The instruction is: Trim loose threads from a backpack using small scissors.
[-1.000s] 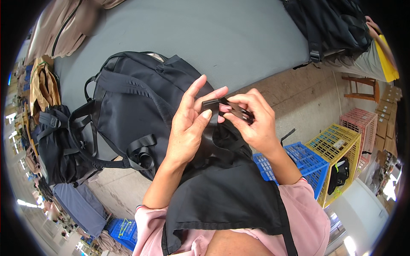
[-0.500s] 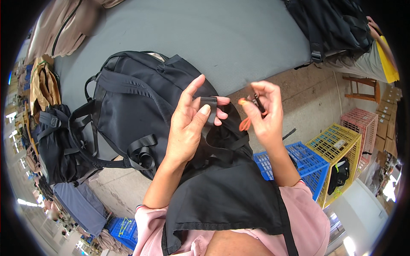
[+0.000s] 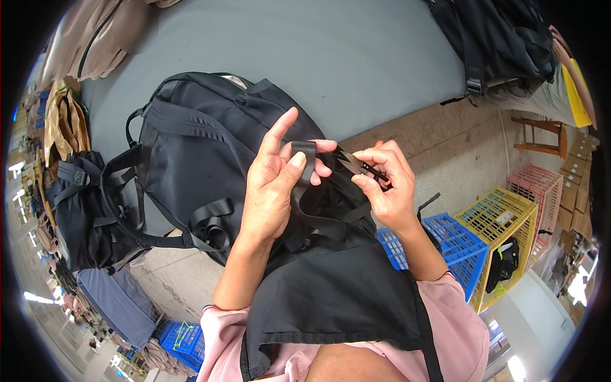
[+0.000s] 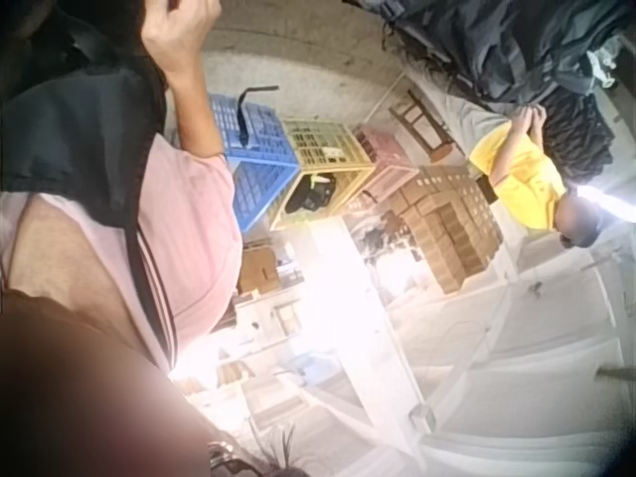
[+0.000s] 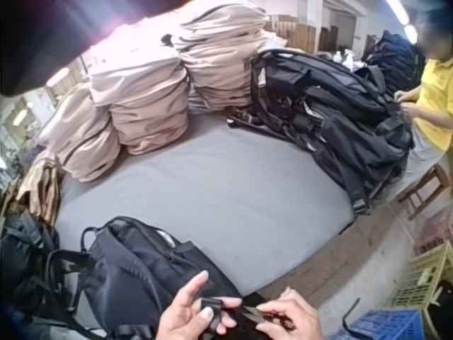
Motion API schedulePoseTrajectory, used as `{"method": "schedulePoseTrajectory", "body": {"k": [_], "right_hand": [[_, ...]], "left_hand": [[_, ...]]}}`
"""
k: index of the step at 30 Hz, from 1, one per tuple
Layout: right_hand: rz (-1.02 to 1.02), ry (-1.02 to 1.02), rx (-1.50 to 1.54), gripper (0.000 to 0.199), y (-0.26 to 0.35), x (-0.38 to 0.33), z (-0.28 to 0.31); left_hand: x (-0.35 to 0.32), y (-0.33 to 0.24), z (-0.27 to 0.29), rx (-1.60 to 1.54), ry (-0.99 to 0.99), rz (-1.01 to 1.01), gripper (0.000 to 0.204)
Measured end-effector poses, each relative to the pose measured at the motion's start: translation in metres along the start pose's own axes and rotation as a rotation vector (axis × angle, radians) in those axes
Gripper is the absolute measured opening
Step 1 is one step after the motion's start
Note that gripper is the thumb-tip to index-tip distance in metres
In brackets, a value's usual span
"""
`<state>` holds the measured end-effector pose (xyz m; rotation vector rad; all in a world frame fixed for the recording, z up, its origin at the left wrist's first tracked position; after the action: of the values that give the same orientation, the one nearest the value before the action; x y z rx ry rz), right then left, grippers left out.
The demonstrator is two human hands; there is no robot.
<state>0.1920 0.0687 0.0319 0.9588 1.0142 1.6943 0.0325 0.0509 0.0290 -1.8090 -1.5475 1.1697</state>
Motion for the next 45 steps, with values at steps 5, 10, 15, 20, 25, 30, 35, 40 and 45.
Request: {"method": "schedulePoseTrajectory", "body": {"k": [5,10,15,20,25,30,35,40,45], "right_hand": [[0.045,-0.002,-0.071,0.026,0.014,0.009,-0.006],[0.115,-0.046,-0.148,0.026,0.023,0.013,-0.007],[0.24,-0.074,-0.224,0.025,0.032,0.014,-0.006],[0.281,-0.095,-0.301,0.024,0.034,0.012,-0.006],[0.354,-0.151,-0.348,0.026,0.038,0.009,-0.005],[0.395,-0.141,-0.348,0.028,0.042,0.009,-0.004],[0.427,-0.14,-0.365,0.029,0.044,0.009,-0.005],[0.124,-0.117,-0.126,0.026,0.031,0.011,0.005],[0.22,-0.031,-0.235,0.025,0.04,0.013,-0.006]], "left_hand": [[0.0,0.003,-0.005,0.002,0.025,0.027,0.055],[0.0,0.004,-0.005,0.004,0.04,0.027,0.055],[0.0,0.005,-0.004,-0.031,0.036,0.041,0.056],[0.0,0.006,-0.003,-0.056,0.028,0.054,0.058],[0.0,0.007,-0.003,-0.078,0.02,0.073,0.06],[-0.001,0.009,-0.001,-0.197,0.035,0.136,0.065],[0.0,0.016,-0.002,-0.298,0.037,0.221,0.07],[-0.001,0.016,-0.004,-0.312,-0.01,0.201,0.066],[0.0,0.015,-0.005,-0.302,0.042,0.16,0.071]]}}
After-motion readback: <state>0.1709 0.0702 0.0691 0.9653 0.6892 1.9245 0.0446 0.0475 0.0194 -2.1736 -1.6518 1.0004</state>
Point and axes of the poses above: each hand's wrist, its own x-axis towards the middle knuckle, its own z-axis out of the back of the hand, y = z × x, the point moved 9 cm from there along x, towards the middle knuckle, and after that the axes turned 8 degrees about -x, right-handed, at the moved point
